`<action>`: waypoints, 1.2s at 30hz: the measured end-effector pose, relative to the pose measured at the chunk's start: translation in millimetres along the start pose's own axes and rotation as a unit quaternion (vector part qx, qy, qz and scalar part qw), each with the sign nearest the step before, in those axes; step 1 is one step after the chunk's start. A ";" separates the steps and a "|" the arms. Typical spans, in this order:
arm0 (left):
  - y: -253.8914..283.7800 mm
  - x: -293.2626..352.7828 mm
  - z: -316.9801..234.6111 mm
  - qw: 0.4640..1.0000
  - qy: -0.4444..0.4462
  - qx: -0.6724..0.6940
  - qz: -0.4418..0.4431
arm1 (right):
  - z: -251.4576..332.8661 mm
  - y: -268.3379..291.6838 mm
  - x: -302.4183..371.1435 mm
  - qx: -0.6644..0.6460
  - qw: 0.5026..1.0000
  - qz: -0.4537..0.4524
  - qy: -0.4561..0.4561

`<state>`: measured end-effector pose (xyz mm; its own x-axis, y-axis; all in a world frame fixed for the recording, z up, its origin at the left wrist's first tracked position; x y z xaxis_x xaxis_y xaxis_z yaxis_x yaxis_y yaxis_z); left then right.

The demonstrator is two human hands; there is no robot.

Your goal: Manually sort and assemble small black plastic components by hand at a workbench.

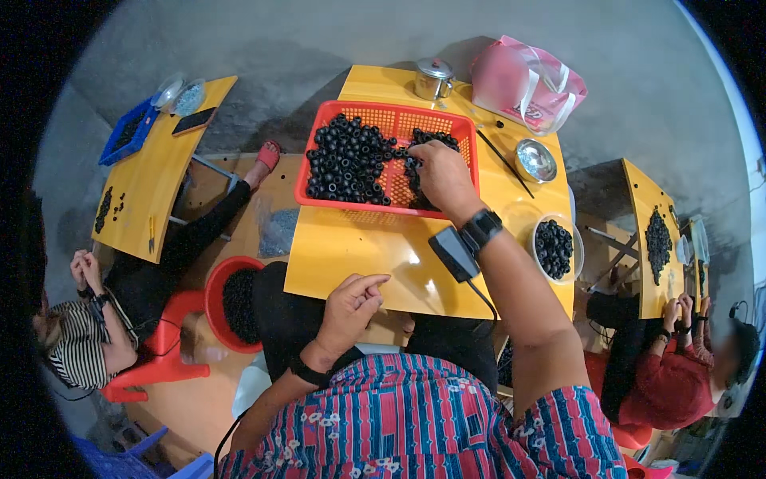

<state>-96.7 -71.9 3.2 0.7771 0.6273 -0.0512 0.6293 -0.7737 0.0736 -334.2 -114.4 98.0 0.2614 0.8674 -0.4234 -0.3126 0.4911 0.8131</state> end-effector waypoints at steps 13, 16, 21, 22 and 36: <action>6.1 -3.2 -0.6 0.998 0.034 0.058 -0.005 | -40.3 -71.9 -50.4 0.139 0.973 0.183 -0.013; 7.1 -3.2 0.2 0.999 0.026 0.035 -0.005 | -36.6 -75.2 -49.4 0.146 0.969 0.197 -0.015; 9.4 -6.0 -1.2 1.000 0.013 0.007 -0.004 | -26.2 -74.1 -39.7 0.080 0.965 0.250 0.002; 10.1 -5.7 -0.5 1.000 0.014 0.009 -0.006 | -24.0 -67.3 -39.2 0.051 0.971 0.233 -0.013; 7.8 -4.7 -0.6 0.998 0.030 0.057 -0.017 | -21.5 -52.3 -29.0 0.003 0.984 0.173 -0.038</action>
<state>-95.4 -80.8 4.7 0.7557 0.6549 0.0075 0.6546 -0.7549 -0.0414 -345.1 -163.5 59.2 0.2076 0.9740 -0.0905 -0.3897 0.1672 0.9057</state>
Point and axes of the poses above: each hand's wrist, its own x-axis away from the middle knuckle, its own y-axis out of the back of the hand, z = x × y, the point moved 8 cm from there along -x, towards the middle knuckle
